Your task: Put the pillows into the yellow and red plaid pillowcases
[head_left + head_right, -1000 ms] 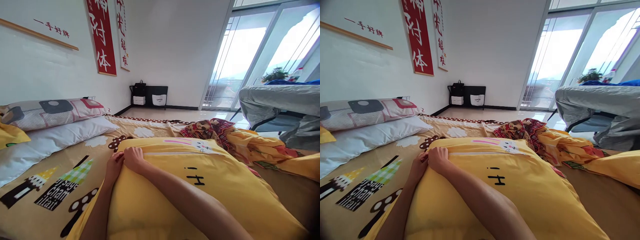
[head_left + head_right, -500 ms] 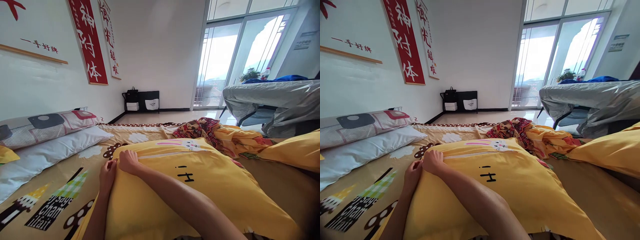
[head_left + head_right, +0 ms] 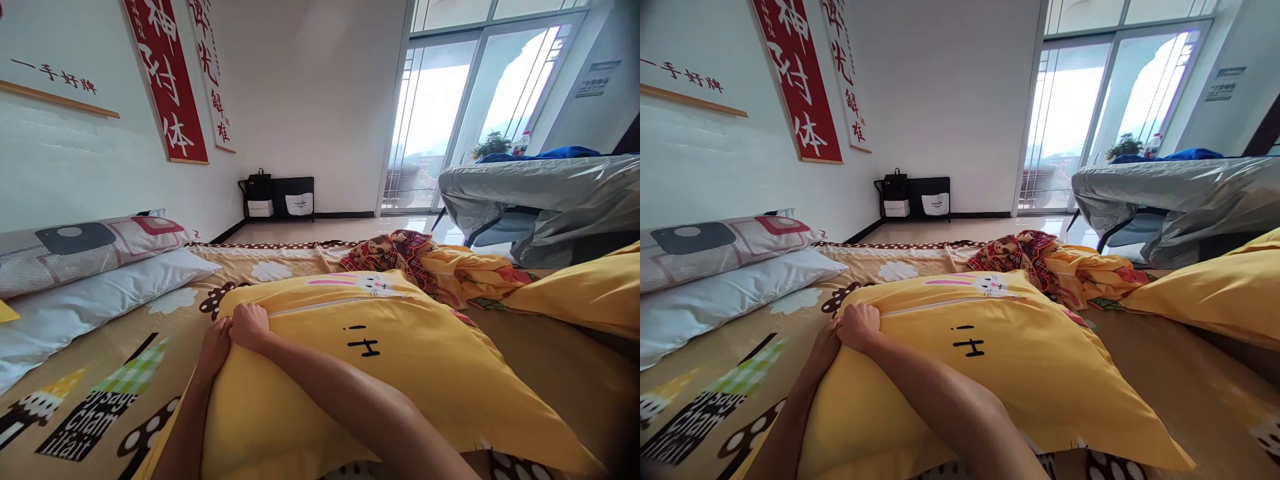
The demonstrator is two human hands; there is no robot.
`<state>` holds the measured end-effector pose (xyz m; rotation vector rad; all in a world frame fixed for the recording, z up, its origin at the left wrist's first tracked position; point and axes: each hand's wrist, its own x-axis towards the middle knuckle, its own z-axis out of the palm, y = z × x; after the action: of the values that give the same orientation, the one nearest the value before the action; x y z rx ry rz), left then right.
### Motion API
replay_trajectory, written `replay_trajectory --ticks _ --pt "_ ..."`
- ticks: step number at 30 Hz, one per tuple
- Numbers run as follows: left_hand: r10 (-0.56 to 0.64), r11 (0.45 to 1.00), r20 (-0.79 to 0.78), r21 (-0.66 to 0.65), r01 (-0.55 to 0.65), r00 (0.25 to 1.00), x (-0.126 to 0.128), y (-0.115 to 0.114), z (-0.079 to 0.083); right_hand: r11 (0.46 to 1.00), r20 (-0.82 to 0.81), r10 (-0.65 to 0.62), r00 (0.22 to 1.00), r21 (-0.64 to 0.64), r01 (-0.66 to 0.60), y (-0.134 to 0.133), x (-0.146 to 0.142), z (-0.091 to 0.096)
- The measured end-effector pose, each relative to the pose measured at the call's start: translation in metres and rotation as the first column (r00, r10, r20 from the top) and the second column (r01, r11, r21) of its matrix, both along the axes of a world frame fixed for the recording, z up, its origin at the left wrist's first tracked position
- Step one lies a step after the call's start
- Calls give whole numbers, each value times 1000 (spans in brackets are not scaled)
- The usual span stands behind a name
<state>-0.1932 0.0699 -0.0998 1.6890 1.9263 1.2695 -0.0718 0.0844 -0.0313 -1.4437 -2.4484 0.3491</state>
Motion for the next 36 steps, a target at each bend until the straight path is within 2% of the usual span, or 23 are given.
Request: replay_trajectory --ticks 7,12,15,19,26,32,36 --pt "-4 1000 135 -22 7 991 0 -7 1 985 58 117 991 122 -124 -7 0 -5" --pt "-67 998 289 39 58 955 -2 -8 -2 945 112 240 964 200 -258 -15 -3 -7" --pt "-86 996 338 42 76 937 -1 -9 0 947 114 221 969 213 -241 -18 0 -5" --pt "-47 999 343 22 42 938 1 -12 3 958 94 180 979 211 -197 -20 6 -1" --pt "-62 997 349 64 42 935 1 -9 2 984 108 90 990 145 -105 -16 5 12" --pt "-71 997 455 22 68 888 0 -10 2 953 159 209 965 186 -238 -21 11 13" --pt "-74 997 474 50 57 878 0 -9 0 971 151 165 975 150 -188 -17 13 15"
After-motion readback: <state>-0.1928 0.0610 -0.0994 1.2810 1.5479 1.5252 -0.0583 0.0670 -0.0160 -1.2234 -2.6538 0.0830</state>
